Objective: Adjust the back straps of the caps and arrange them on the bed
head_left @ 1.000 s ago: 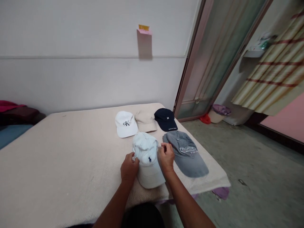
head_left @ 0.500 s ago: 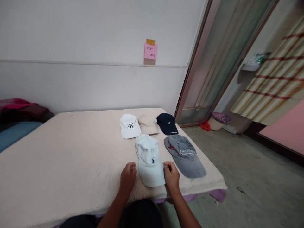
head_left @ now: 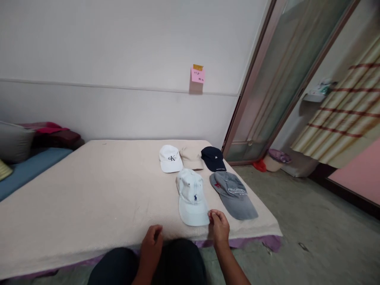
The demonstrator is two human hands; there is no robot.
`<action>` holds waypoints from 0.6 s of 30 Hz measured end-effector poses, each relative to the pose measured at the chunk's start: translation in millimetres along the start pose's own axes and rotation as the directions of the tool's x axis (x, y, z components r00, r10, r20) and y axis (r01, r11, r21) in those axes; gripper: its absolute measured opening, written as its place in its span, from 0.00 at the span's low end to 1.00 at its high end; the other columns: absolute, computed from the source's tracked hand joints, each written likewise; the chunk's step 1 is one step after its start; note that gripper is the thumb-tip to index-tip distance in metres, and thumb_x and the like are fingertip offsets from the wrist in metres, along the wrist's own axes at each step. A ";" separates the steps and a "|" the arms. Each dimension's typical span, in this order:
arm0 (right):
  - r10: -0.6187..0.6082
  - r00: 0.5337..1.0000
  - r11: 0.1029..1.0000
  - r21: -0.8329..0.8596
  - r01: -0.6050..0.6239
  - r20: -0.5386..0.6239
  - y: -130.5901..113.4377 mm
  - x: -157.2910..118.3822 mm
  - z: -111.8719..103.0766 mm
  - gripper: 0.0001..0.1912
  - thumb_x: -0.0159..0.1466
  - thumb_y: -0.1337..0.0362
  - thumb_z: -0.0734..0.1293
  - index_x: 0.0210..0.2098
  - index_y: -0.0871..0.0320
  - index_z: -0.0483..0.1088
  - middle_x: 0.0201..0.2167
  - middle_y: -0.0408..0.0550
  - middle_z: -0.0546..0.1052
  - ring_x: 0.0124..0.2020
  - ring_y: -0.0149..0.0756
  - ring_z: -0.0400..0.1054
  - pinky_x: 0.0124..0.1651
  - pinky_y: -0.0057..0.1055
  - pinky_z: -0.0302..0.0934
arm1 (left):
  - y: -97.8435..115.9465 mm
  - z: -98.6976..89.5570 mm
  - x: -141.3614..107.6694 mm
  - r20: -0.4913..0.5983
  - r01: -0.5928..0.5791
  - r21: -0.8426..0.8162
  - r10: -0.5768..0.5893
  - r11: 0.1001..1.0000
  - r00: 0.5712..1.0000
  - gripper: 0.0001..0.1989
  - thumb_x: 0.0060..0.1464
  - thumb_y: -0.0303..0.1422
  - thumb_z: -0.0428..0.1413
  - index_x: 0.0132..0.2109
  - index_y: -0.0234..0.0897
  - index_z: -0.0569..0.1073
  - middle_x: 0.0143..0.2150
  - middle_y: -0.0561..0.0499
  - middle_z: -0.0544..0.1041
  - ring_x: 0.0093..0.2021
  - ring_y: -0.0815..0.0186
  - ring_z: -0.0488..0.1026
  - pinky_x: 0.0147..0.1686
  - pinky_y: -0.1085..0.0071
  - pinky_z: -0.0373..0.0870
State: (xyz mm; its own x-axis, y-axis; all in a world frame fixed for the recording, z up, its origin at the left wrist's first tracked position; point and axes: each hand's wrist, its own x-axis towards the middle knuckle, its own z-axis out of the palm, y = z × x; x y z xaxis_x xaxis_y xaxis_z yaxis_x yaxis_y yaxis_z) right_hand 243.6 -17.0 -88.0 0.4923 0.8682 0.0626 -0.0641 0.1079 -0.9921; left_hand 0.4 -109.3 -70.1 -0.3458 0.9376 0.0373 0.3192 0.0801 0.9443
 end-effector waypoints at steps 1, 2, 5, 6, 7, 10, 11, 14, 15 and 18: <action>0.014 1.000 1.000 0.016 -0.014 0.001 -1.1 -4.2 -0.5 0.12 0.50 0.56 0.65 0.26 0.60 0.68 0.22 0.44 0.72 0.25 0.34 0.66 0.31 0.31 0.62 | 0.6 -2.8 -1.8 -0.005 0.026 -0.021 -0.027 0.999 1.000 0.12 0.49 0.36 0.51 0.38 0.36 0.73 0.39 0.46 0.78 0.42 0.57 0.74 0.46 0.60 0.68; 0.027 1.000 0.999 0.030 -0.027 0.000 -2.3 -9.1 -1.4 0.12 0.51 0.56 0.66 0.26 0.60 0.68 0.22 0.44 0.72 0.25 0.34 0.66 0.31 0.31 0.62 | 1.0 -5.9 -3.8 -0.009 0.054 -0.043 -0.054 0.998 0.998 0.13 0.49 0.37 0.51 0.38 0.36 0.74 0.38 0.46 0.78 0.42 0.56 0.74 0.46 0.60 0.68; 0.062 0.998 0.996 0.067 -0.061 -0.007 -6.0 -28.1 -3.7 0.14 0.52 0.54 0.65 0.25 0.59 0.67 0.21 0.44 0.72 0.23 0.34 0.66 0.28 0.31 0.61 | 0.0 -15.5 -10.0 -0.013 0.136 -0.114 -0.138 0.984 0.990 0.14 0.48 0.40 0.52 0.37 0.35 0.74 0.35 0.46 0.78 0.38 0.56 0.75 0.42 0.60 0.70; 0.073 0.997 0.994 0.078 -0.072 -0.001 -7.4 -35.7 -3.4 0.14 0.53 0.53 0.65 0.25 0.59 0.67 0.20 0.43 0.71 0.22 0.34 0.65 0.27 0.30 0.61 | -1.2 -18.3 -12.4 -0.011 0.162 -0.141 -0.165 0.977 0.986 0.15 0.47 0.41 0.52 0.37 0.35 0.74 0.34 0.46 0.78 0.37 0.56 0.75 0.40 0.60 0.71; 0.085 0.996 0.992 0.088 -0.085 0.014 -8.9 -43.9 -2.3 0.14 0.53 0.53 0.65 0.24 0.59 0.66 0.18 0.42 0.70 0.20 0.33 0.64 0.25 0.30 0.60 | -2.8 -20.7 -15.0 -0.009 0.188 -0.167 -0.192 0.968 0.981 0.16 0.47 0.42 0.52 0.37 0.35 0.74 0.34 0.45 0.79 0.36 0.56 0.76 0.38 0.61 0.72; 0.142 0.983 0.983 0.102 -0.154 0.113 -15.6 -70.0 7.2 0.14 0.54 0.54 0.66 0.27 0.60 0.67 0.16 0.39 0.66 0.17 0.30 0.59 0.21 0.27 0.55 | -5.6 -25.2 -24.3 -0.003 0.266 -0.225 -0.273 0.937 0.962 0.18 0.45 0.42 0.53 0.39 0.32 0.72 0.34 0.42 0.79 0.33 0.58 0.76 0.32 0.63 0.73; 0.166 0.973 0.979 0.089 -0.182 0.159 -18.9 -78.4 12.3 0.14 0.54 0.55 0.66 0.30 0.60 0.68 0.16 0.38 0.66 0.17 0.29 0.58 0.20 0.26 0.53 | -4.6 -26.2 -27.6 -0.003 0.294 -0.246 -0.304 0.923 0.953 0.20 0.45 0.42 0.53 0.41 0.31 0.71 0.32 0.43 0.79 0.30 0.59 0.76 0.29 0.65 0.72; 0.219 0.927 0.970 0.030 -0.239 0.306 -33.7 -98.9 32.0 0.20 0.55 0.57 0.65 0.42 0.63 0.66 0.15 0.37 0.66 0.16 0.28 0.56 0.20 0.25 0.50 | 9.5 -31.6 -34.4 0.011 0.338 -0.299 -0.351 0.892 0.936 0.30 0.45 0.42 0.54 0.52 0.26 0.65 0.21 0.51 0.75 0.18 0.65 0.69 0.20 0.70 0.66; 0.222 0.906 0.968 0.026 -0.248 0.360 -41.1 -103.3 39.6 0.24 0.55 0.56 0.65 0.48 0.64 0.64 0.14 0.36 0.65 0.15 0.27 0.55 0.20 0.24 0.49 | 18.4 -35.1 -35.0 0.014 0.331 -0.303 -0.344 0.894 0.939 0.34 0.45 0.42 0.54 0.55 0.25 0.62 0.18 0.55 0.72 0.16 0.67 0.65 0.18 0.72 0.63; 0.188 0.838 0.968 0.047 -0.246 0.512 -73.6 -107.9 64.3 0.35 0.55 0.57 0.65 0.58 0.64 0.53 0.13 0.33 0.63 0.14 0.27 0.53 0.18 0.23 0.46 | 56.6 -51.8 -29.9 -0.018 0.245 -0.275 -0.260 0.930 0.965 0.38 0.47 0.43 0.54 0.62 0.26 0.56 0.13 0.61 0.65 0.15 0.69 0.60 0.17 0.74 0.58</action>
State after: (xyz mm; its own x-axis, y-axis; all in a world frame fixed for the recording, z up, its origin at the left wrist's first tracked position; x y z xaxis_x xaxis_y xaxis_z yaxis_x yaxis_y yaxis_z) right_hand 139.4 -87.5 -14.7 -0.0440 0.9960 -0.0780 -0.2243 -0.0859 -0.9707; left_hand -16.8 -150.3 -0.9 -0.4328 0.8782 -0.2036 -0.0312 0.2111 0.9770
